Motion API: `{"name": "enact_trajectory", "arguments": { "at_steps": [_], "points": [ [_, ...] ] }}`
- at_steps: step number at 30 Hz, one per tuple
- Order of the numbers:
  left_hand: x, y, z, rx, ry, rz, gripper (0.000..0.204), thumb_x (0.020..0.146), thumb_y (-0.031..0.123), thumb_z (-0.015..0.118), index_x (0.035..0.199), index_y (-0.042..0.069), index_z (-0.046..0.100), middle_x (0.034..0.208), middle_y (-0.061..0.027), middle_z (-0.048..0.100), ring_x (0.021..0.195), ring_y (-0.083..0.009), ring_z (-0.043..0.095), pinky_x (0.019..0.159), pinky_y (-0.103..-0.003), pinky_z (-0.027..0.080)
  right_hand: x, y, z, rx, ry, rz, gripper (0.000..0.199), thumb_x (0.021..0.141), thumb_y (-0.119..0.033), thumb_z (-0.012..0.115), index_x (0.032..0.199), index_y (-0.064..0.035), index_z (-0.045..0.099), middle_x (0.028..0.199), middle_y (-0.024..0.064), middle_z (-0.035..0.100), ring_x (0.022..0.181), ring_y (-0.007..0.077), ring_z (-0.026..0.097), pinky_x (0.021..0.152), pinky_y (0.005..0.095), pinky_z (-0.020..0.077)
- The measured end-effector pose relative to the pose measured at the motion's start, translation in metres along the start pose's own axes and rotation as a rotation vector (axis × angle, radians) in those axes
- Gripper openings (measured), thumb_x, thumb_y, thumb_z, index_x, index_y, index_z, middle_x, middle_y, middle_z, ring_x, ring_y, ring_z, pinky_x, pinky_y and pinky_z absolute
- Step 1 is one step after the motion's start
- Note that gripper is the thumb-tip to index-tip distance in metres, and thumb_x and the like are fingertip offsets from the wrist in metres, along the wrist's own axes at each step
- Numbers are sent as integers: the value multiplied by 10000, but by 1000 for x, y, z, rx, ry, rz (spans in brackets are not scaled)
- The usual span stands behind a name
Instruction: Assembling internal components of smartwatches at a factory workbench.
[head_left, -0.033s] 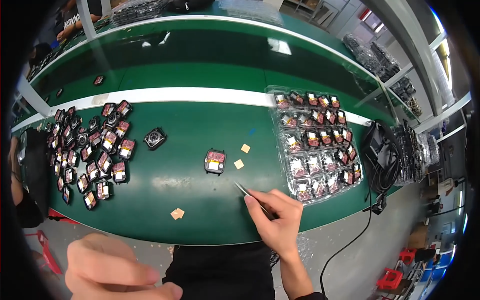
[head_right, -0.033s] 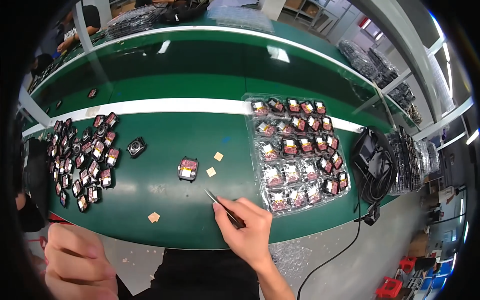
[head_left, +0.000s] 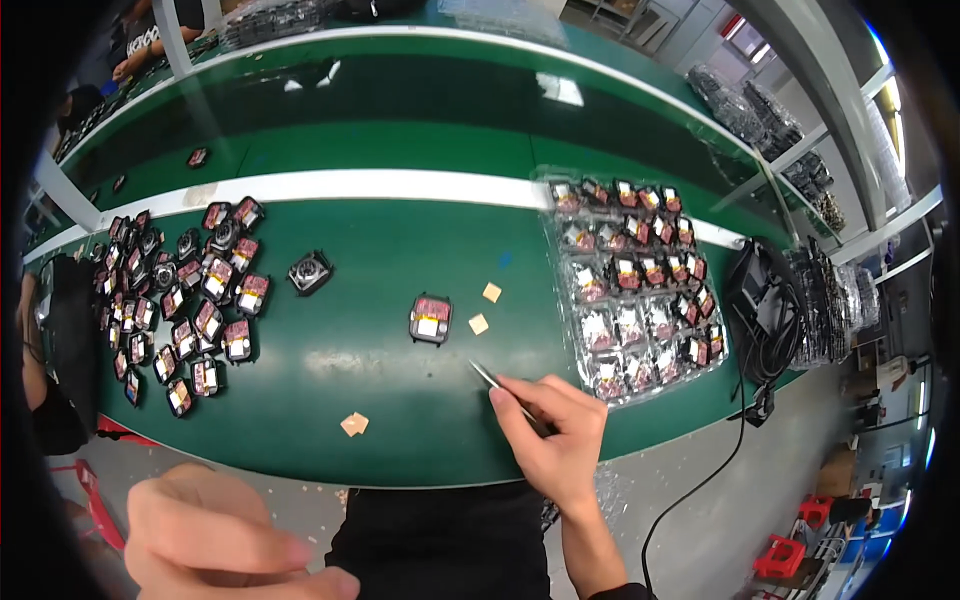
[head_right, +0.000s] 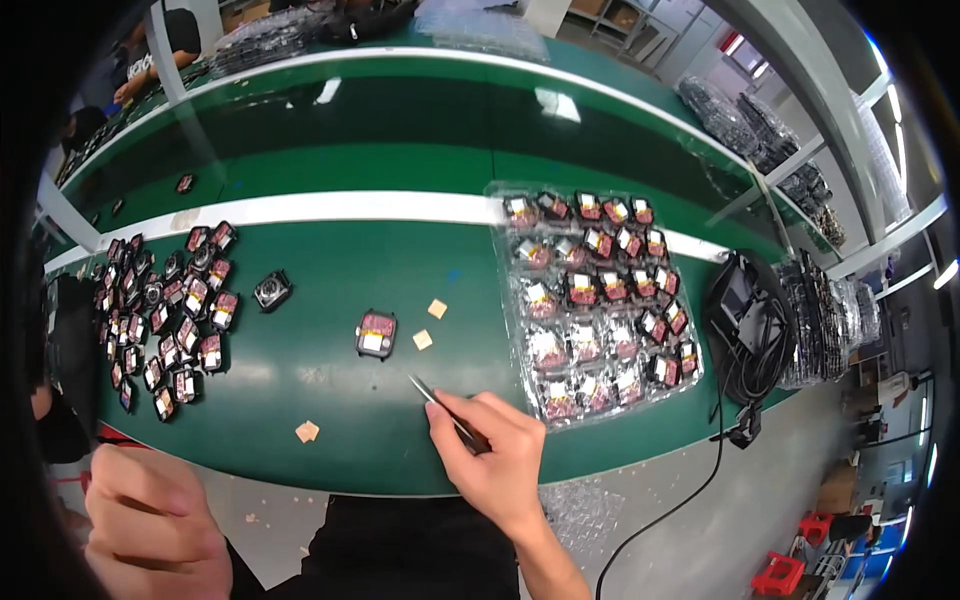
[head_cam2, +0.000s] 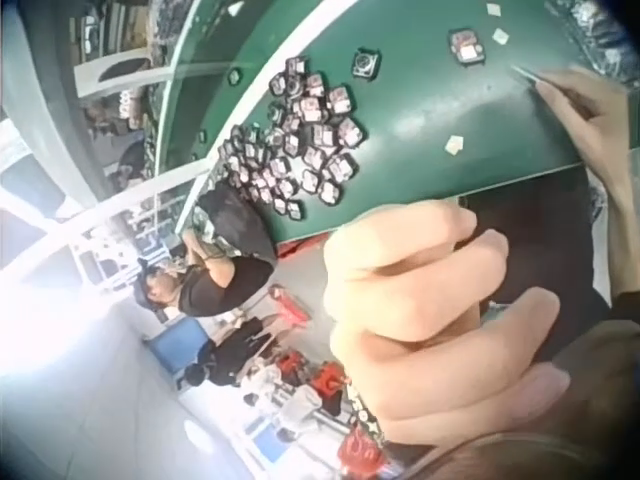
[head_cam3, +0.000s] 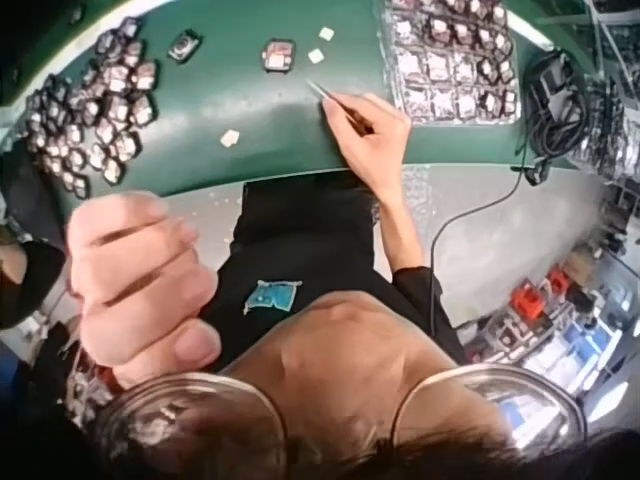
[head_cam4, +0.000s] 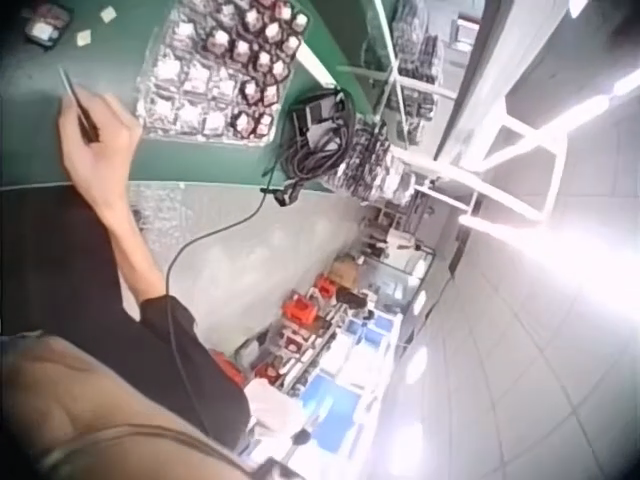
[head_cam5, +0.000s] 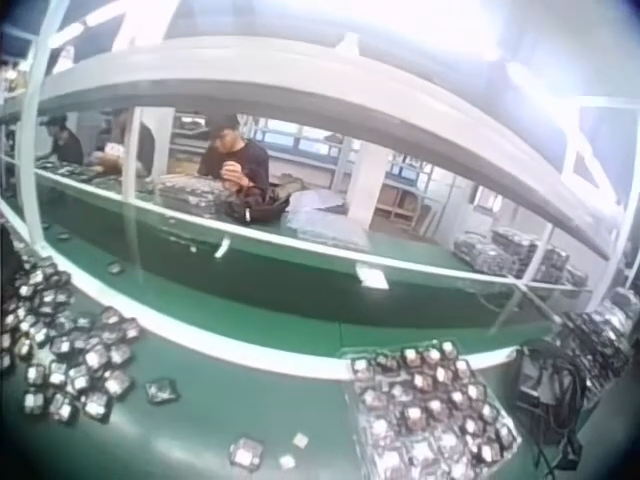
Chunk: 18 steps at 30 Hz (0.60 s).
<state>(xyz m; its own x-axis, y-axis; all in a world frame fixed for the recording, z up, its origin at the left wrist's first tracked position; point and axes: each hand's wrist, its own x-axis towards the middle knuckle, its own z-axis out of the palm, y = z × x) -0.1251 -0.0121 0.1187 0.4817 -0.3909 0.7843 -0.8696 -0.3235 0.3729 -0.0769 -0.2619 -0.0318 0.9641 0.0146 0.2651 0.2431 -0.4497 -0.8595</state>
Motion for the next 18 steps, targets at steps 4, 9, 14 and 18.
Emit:
{"name": "enact_trajectory", "arguments": {
  "at_steps": [4,9,14,18],
  "points": [
    [-16,-36,37,-37,250,274,146,1083,298,569,1126,173,631,990,0,606,783,-210,588,726,-470,530,-4,7,-10,-43,69,-12,152,917,-14,861,1062,28,851,673,35,629,554,57,492,510,262,344],
    [-26,-84,29,281,139,323,227,662,133,814,876,63,777,829,-48,678,611,-194,580,560,-330,446,-7,-1,-2,-18,-14,-31,157,912,-8,859,1063,33,846,682,56,664,538,74,539,499,268,391],
    [-34,-147,71,306,-314,-313,548,768,286,982,1180,9,750,1061,-126,726,897,-343,709,782,-419,579,-6,1,-4,-1,52,6,138,904,-2,857,1039,21,858,671,12,628,555,43,456,509,263,298],
    [-49,-163,90,307,-406,-352,574,769,273,979,1226,18,743,1064,-116,710,959,-334,700,825,-420,579,-2,4,-6,-13,12,-21,163,893,11,864,1052,38,841,692,47,664,531,77,534,496,267,386]
  ]
}}
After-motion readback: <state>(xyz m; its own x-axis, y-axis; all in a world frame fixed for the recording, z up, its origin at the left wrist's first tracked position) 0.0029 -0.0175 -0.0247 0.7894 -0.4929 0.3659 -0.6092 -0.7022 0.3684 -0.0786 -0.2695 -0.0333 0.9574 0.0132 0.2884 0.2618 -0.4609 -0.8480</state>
